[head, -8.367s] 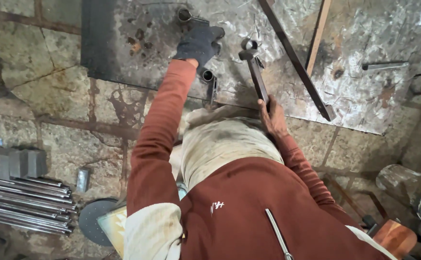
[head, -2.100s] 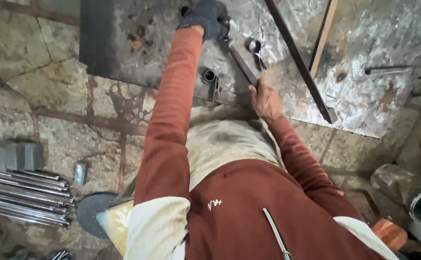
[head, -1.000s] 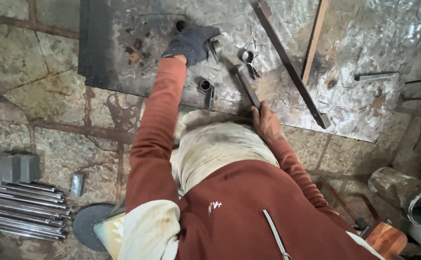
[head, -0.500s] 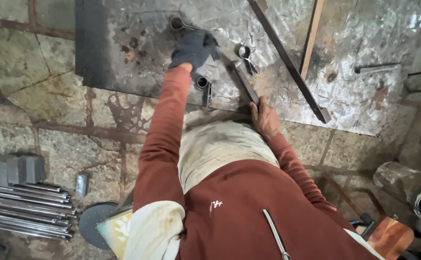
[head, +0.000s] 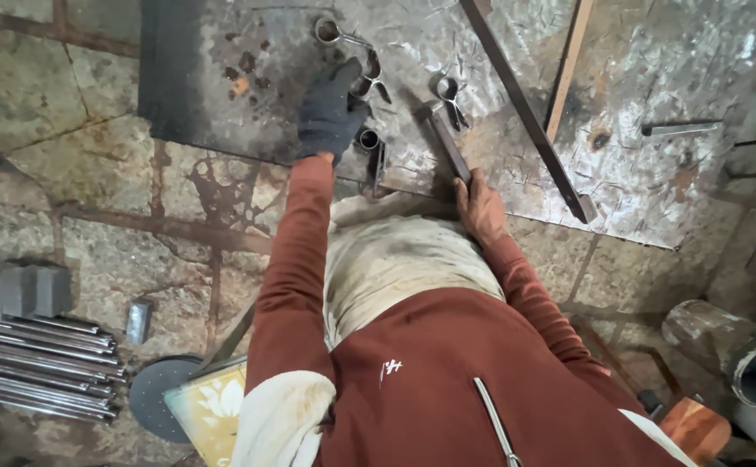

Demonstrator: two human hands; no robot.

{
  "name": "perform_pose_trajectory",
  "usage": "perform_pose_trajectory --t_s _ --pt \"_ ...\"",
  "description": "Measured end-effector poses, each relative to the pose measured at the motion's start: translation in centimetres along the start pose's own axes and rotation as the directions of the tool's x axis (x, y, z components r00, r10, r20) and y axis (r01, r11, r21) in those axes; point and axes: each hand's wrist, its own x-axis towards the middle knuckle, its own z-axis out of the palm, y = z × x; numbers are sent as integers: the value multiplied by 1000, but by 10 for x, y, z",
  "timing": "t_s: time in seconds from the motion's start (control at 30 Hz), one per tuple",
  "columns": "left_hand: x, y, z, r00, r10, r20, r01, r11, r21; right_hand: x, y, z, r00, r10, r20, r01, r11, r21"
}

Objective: The person repeatedly strikes a small metal piece on a workbench with a hammer, holding it with a gloved left hand. They pause to reposition the piece and continue hammering until the end of the clip.

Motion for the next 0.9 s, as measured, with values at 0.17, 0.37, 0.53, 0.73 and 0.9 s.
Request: perform_pose_trajectory --t_s 0.17,0.37,0.53,0.73,0.9 --pt "4 -21 18 997 -33 69 28 997 77 -1 -3 -1 1000 -4 -8 4 1000 1" --pt "12 -21 18 987 -84 139 58 982 182 -1 -8 -8 1000 -25 -1 25 997 69" --pt "13 -28 22 995 18 96 -32 989 144 13 -41 -28 995 -104 -11 105 988 110" --pt "4 -54 44 998 37 42 -45 977 206 38 -93 -40 991 -87 -98 112 951 289" --pt "13 -43 37 988 -62 143 28 973 230 50 -57 -9 980 -195 47 194 981 31"
